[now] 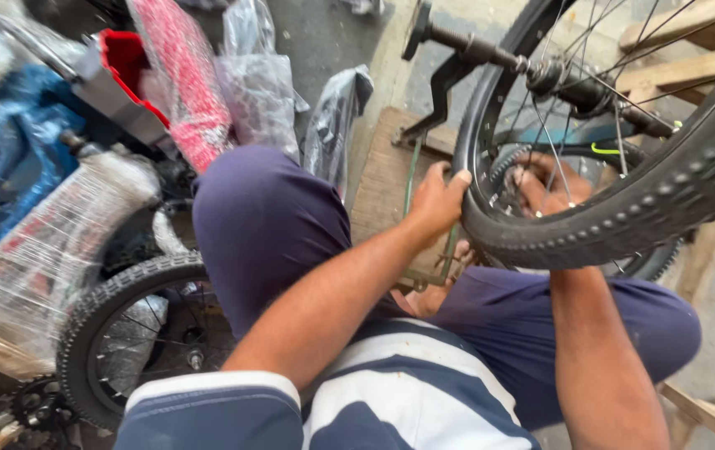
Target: The person sits on the floor and uses pliers to adjust the spokes of a bicycle wheel mounted on a truing stand. They rotate the wheel and tighten or loosen individual spokes to align the rim.
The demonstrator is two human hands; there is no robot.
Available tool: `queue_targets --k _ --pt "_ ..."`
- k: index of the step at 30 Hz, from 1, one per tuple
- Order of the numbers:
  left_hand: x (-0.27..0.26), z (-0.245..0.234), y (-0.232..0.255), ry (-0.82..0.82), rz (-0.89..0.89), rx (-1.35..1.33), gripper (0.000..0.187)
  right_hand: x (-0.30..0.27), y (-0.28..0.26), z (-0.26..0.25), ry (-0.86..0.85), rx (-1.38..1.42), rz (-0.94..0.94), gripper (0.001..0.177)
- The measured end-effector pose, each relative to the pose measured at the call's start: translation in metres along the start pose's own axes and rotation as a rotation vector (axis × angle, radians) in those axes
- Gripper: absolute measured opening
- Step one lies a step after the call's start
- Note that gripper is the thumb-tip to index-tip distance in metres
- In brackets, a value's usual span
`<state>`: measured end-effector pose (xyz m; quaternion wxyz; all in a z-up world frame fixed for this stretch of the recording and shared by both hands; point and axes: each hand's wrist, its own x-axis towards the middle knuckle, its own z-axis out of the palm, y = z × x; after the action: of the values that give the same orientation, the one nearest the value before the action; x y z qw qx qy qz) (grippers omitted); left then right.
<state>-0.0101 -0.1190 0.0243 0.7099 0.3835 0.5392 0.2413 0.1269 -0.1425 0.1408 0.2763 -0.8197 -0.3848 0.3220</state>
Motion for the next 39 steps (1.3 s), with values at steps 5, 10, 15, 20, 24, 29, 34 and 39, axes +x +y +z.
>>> queue_targets --k 5,10,15,20,24,29,34,39 --pt "0.016 -0.004 -0.004 -0.036 0.023 0.014 0.057 0.005 -0.011 0.002 -0.126 0.179 -0.013 0.032" --pt "0.020 -0.006 -0.002 -0.049 0.037 0.013 0.058 0.006 0.008 -0.016 -0.249 0.249 0.003 0.037" --pt "0.017 -0.008 0.008 -0.074 -0.038 0.021 0.058 0.003 -0.008 -0.018 -0.251 0.108 0.020 0.039" --pt "0.014 -0.009 0.013 -0.068 -0.029 0.007 0.058 -0.005 -0.028 -0.008 -0.289 0.195 0.079 0.049" --pt "0.014 -0.007 0.012 -0.059 -0.007 0.067 0.058 -0.001 -0.017 -0.011 -0.266 0.135 0.037 0.044" --pt "0.018 -0.008 0.010 -0.035 0.037 0.080 0.056 0.027 0.007 0.000 -0.510 0.668 -0.182 0.028" --pt "0.018 -0.009 0.011 -0.045 0.026 0.058 0.055 0.022 -0.011 -0.009 -0.507 0.435 -0.046 0.018" --pt "0.018 -0.008 0.012 -0.054 0.024 0.036 0.054 0.004 -0.046 -0.001 -0.362 0.198 -0.132 0.019"
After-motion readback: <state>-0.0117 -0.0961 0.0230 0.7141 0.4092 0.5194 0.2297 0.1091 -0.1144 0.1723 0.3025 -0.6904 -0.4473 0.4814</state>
